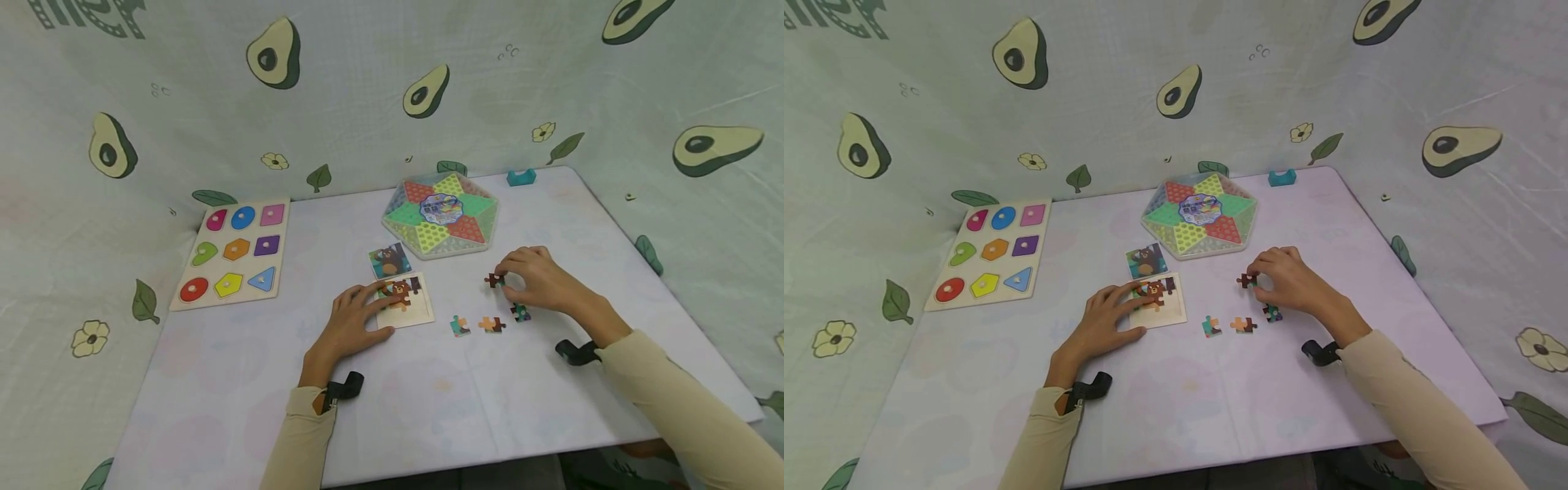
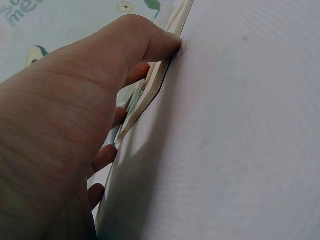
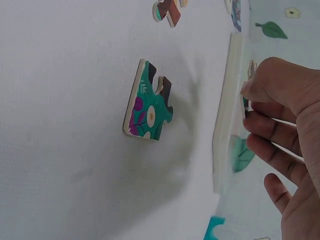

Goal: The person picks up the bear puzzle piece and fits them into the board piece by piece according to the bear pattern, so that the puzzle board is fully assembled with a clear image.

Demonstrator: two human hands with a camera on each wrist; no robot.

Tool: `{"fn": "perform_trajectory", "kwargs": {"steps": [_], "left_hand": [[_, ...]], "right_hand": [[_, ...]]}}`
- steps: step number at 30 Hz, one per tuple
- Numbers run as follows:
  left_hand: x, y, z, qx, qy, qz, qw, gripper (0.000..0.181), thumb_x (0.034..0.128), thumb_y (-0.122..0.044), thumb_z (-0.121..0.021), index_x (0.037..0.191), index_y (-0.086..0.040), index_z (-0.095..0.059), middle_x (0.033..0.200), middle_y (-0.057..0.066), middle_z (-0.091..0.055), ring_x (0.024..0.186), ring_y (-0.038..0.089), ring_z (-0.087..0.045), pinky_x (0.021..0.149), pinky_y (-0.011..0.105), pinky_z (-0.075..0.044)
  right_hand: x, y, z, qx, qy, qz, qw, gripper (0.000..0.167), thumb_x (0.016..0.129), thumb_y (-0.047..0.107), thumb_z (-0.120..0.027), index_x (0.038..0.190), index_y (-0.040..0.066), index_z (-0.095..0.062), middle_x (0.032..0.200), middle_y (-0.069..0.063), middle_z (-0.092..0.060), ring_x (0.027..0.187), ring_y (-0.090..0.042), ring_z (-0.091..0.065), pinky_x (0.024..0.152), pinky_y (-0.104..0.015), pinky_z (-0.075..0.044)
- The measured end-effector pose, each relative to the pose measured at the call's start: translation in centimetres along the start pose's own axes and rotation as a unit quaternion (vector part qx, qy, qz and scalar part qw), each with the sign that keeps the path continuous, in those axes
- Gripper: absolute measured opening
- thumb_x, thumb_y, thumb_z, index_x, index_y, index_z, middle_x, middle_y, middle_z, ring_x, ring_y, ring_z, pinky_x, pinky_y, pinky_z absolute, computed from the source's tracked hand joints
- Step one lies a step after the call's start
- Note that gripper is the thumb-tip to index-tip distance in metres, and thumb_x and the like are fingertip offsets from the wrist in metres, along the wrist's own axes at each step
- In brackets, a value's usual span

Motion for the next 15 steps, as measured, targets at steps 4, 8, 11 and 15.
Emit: {"fn": "perform_trajectory", "kwargs": {"steps": [4,8,11,15], "left_hand": [[0.0,0.0,0.0,0.001,0.007,0.003,1.0000,0.061,0.0907,-0.052,-0.066,0.148,-0.036,-0.051,0.163,-0.002,-0.025,0.141,0.035,-0.027,0.112,0.060,-0.019],[0.0,0.0,0.0,0.001,0.009,0.003,1.0000,0.062,0.0907,-0.052,-0.066,0.148,-0.035,-0.051,0.163,-0.001,-0.025,0.141,0.036,-0.027,0.112,0.060,-0.018],[0.0,0.0,0.0,0.001,0.007,0.003,1.0000,0.062,0.0904,-0.052,-0.067,0.148,-0.035,-0.051,0.163,0.000,-0.025,0.141,0.036,-0.027,0.112,0.060,-0.019],[0.0,0.0,0.0,0.002,0.008,0.005,0.9999,0.062,0.0907,-0.053,-0.066,0.148,-0.036,-0.050,0.164,-0.002,-0.024,0.141,0.034,-0.026,0.112,0.059,-0.018]], "right_hand": [[0.5,0.4,-0.1,0.000,0.010,-0.001,0.9999,0.023,0.078,0.009,-0.075,0.102,0.009,-0.074,0.104,-0.005,-0.069,0.103,-0.027,-0.059,0.093,-0.054,-0.034],[1.0,0.9,0.0,0.003,0.010,0.008,0.9999,0.024,0.079,0.009,-0.076,0.103,0.008,-0.074,0.105,-0.005,-0.069,0.104,-0.027,-0.059,0.094,-0.054,-0.034],[1.4,1.2,0.0,0.004,0.008,0.014,0.9999,0.024,0.079,0.009,-0.077,0.103,0.008,-0.074,0.105,-0.005,-0.068,0.104,-0.027,-0.059,0.093,-0.055,-0.035],[1.9,1.6,-0.1,0.001,0.013,0.016,0.9998,0.025,0.079,0.010,-0.077,0.104,0.008,-0.074,0.105,-0.005,-0.069,0.105,-0.028,-0.059,0.094,-0.054,-0.035]]}}
Point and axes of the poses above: each hand's wrist, its own x-axis towards the middle knuckle, its own z-axis out of the back of the hand, y = z × x, the point moved 5 cm from there along x, towards the middle knuckle
